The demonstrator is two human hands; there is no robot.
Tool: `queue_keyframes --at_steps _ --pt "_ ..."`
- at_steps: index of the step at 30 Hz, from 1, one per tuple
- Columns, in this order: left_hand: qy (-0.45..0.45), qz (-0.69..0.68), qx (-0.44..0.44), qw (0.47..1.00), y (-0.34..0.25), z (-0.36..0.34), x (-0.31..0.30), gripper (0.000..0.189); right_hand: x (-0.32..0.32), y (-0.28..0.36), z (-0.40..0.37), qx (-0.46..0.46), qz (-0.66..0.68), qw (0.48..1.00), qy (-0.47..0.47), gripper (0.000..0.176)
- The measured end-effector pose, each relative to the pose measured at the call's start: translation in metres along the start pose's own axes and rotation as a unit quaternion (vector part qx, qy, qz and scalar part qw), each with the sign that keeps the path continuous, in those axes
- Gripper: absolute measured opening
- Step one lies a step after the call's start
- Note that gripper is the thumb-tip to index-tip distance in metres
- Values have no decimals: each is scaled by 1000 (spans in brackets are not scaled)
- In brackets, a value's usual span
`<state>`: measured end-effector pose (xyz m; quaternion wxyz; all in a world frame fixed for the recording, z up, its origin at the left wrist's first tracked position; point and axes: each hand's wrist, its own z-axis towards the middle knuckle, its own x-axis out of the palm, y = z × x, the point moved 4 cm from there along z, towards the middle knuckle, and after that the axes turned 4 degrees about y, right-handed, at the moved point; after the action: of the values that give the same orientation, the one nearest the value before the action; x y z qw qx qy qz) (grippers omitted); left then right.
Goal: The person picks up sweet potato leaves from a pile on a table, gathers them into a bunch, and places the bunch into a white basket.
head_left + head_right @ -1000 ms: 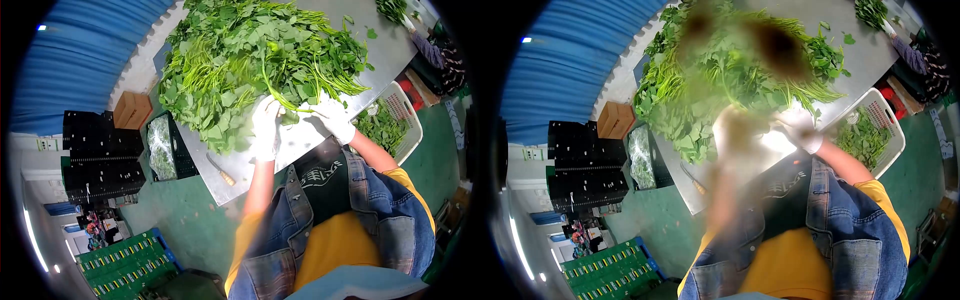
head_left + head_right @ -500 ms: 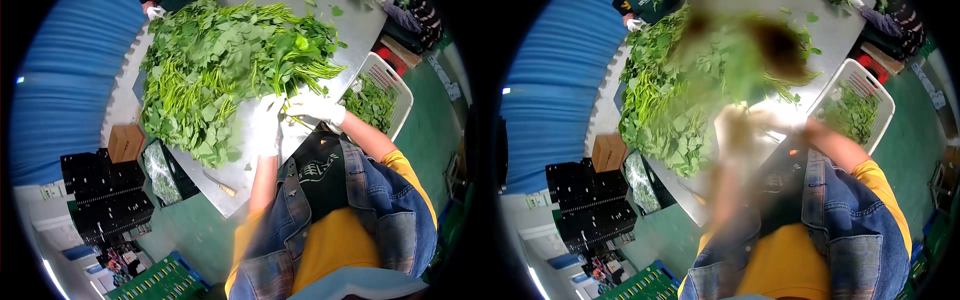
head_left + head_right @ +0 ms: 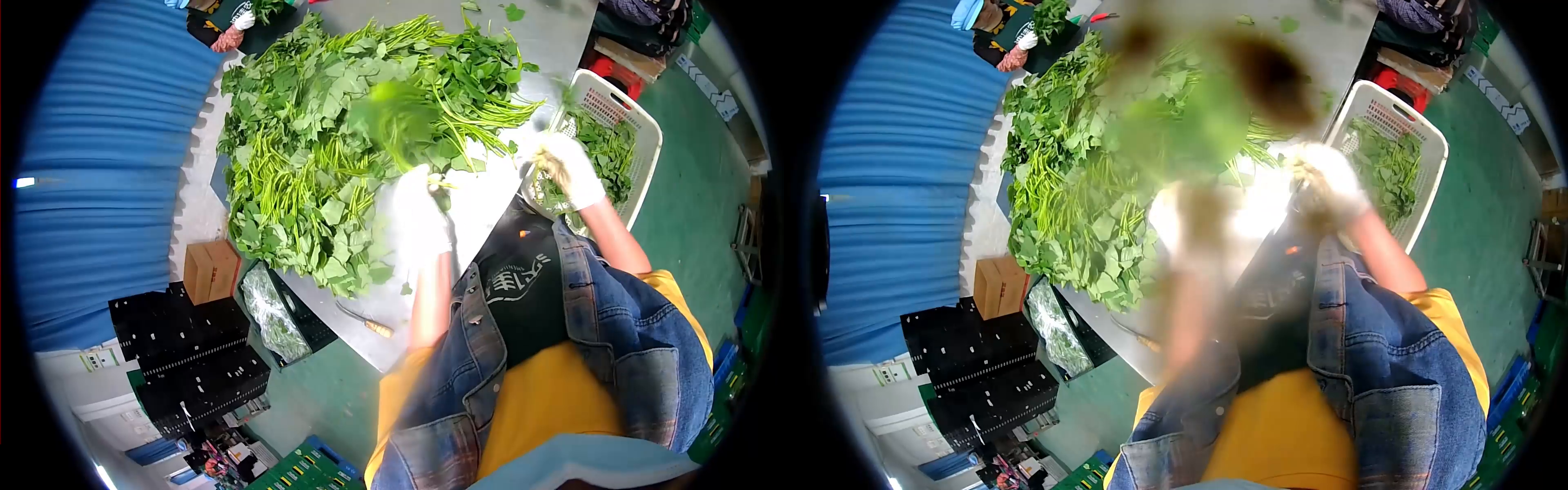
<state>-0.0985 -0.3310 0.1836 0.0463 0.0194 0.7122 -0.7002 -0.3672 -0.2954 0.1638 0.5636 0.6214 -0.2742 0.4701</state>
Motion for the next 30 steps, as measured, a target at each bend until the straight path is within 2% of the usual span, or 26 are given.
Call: queue_keyframes --at_steps 1,2,3,4,5,6,7,8,10,11,12,13,14,16,18,20,22,24,25,28,29,30 --pt "-44 -278 -138 950 9 0 -7 8 -41 18 -11 -84 -47 985 -141 36" --pt "-50 -276 -133 951 27 6 -14 8 -75 35 -25 -162 -91 944 -275 46" --pt "-33 157 85 983 40 16 -24 8 -86 49 -30 -156 34 959 -233 58" --pt "-6 555 278 784 46 14 -14 9 -92 59 -35 -149 159 958 -188 71" --pt "-3 253 62 966 39 13 -19 10 -101 60 -40 -80 195 968 -133 80" --pt "-6 253 64 965 25 10 -13 10 -103 58 -43 -10 227 971 -78 88" --pt "14 198 29 980 18 7 -7 12 -85 50 -36 37 207 976 -55 89" --pt "36 143 -8 989 11 1 -2 14 -79 38 -36 36 109 976 -184 75" --pt "21 109 -15 994 -9 -4 5 14 -62 17 -22 39 -54 974 -217 60" --pt "5 76 -19 997 -14 -5 5 15 -55 12 -18 60 -122 976 -168 47" --pt "3 75 -19 997 -13 -7 5 15 -32 9 -11 73 -194 967 -150 42" --pt "14 -119 -80 990 -6 -10 5 15 -3 7 -4 90 -235 957 -144 40" --pt "26 -309 -137 941 -1 -12 7 14 23 5 1 105 -276 946 -137 38" --pt "32 -321 -142 936 3 -12 6 14 43 2 8 117 -349 920 -136 35" --pt "13 -306 -148 941 6 -14 3 13 49 -2 17 116 -426 892 -94 34" --pt "9 -277 -143 950 4 -17 -1 12 59 -16 21 126 -391 908 -78 33" --pt "6 -249 -141 958 1 -19 -4 12 73 -25 29 122 -478 870 -21 32" --pt "11 -202 -127 971 -2 -21 -7 11 80 -37 32 163 -546 821 21 31" --pt "8 -204 -127 971 1 -22 -8 11 80 -47 33 198 -509 837 45 30" --pt "12 -200 -83 976 2 -23 -10 12 90 -62 38 189 -636 743 90 31" --pt "-22 90 98 991 -15 -28 -14 10 76 -74 39 170 -628 753 94 32" --pt "-53 372 263 889 -34 -38 -8 8 71 -82 39 173 -629 751 99 32"
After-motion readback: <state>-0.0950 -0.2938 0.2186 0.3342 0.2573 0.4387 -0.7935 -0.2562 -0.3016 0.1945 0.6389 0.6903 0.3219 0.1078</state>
